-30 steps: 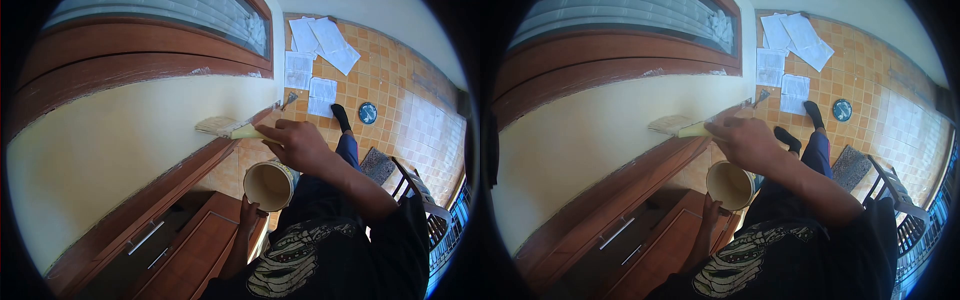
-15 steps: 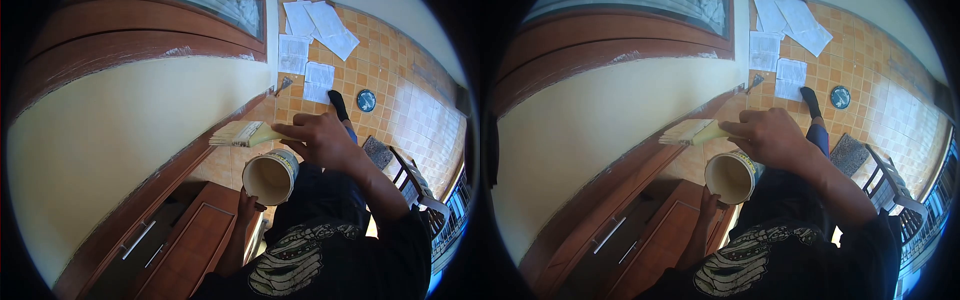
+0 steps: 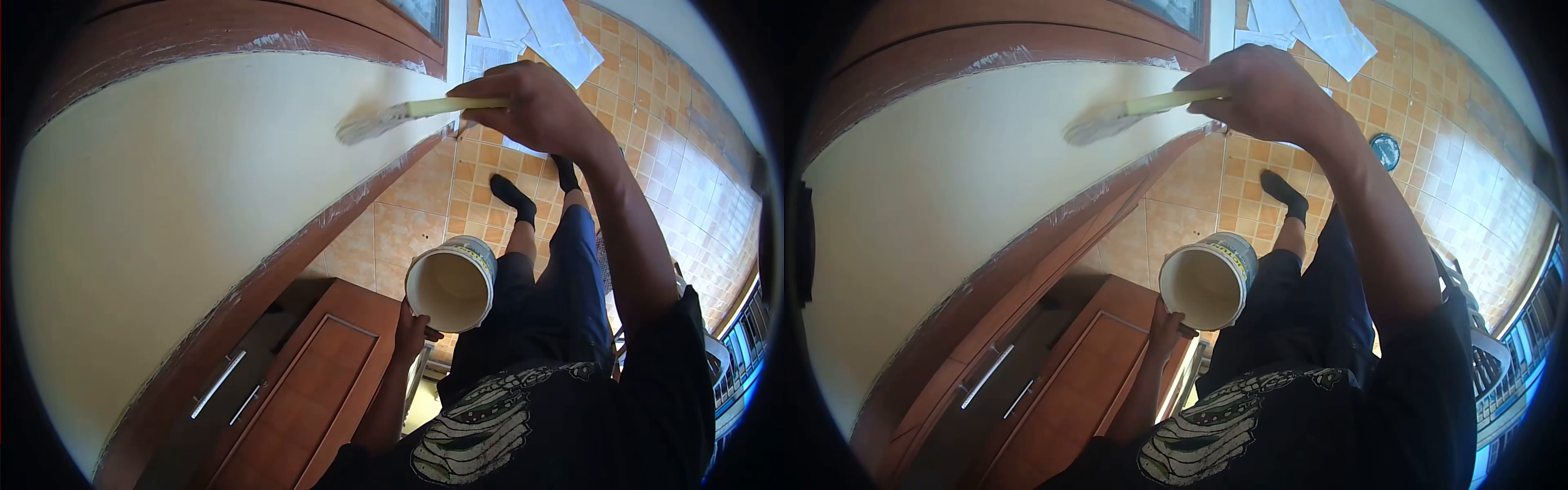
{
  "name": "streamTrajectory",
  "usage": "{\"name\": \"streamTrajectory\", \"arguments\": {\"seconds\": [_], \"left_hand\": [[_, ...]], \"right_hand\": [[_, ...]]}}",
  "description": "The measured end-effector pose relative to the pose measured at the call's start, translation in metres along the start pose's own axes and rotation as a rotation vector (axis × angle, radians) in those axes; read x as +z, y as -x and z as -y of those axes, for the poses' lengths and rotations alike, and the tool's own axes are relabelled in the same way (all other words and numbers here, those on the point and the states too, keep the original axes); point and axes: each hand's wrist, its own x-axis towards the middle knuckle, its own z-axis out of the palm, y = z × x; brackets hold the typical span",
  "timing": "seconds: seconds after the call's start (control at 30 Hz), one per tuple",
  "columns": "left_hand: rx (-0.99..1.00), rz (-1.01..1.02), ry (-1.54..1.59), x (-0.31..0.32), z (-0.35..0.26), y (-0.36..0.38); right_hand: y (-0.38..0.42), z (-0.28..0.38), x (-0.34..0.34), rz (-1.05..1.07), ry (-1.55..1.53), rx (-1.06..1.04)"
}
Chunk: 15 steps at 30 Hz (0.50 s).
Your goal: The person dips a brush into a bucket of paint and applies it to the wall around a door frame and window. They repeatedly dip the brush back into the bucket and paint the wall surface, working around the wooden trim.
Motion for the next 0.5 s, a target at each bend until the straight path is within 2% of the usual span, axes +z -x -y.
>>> {"name": "streamTrajectory", "arguments": {"seconds": [0.1,0.23,0.27,0.37,0.5], "left_hand": [[-0.007,0.000,0.005,0.001,-0.005,0.004],[-0.017,0.003,0.011,0.005,-0.007,0.001],[-0.023,0.006,0.011,0.003,-0.004,-0.001],[-0.021,0.017,0.003,0.004,-0.004,-0.002],[0.017,0.019,0.015,0.007,0.000,-0.004]], "right_hand": [[0.014,-0.013,0.001,0.021,-0.003,-0.024],[0.013,-0.006,0.020,0.171,0.125,-0.089],[0.005,-0.003,0.024,0.181,0.142,-0.004],[-0.007,-0.016,0.034,0.096,0.213,-0.013],[0.013,-0.042,0.033,0.110,0.065,0.073]]}}
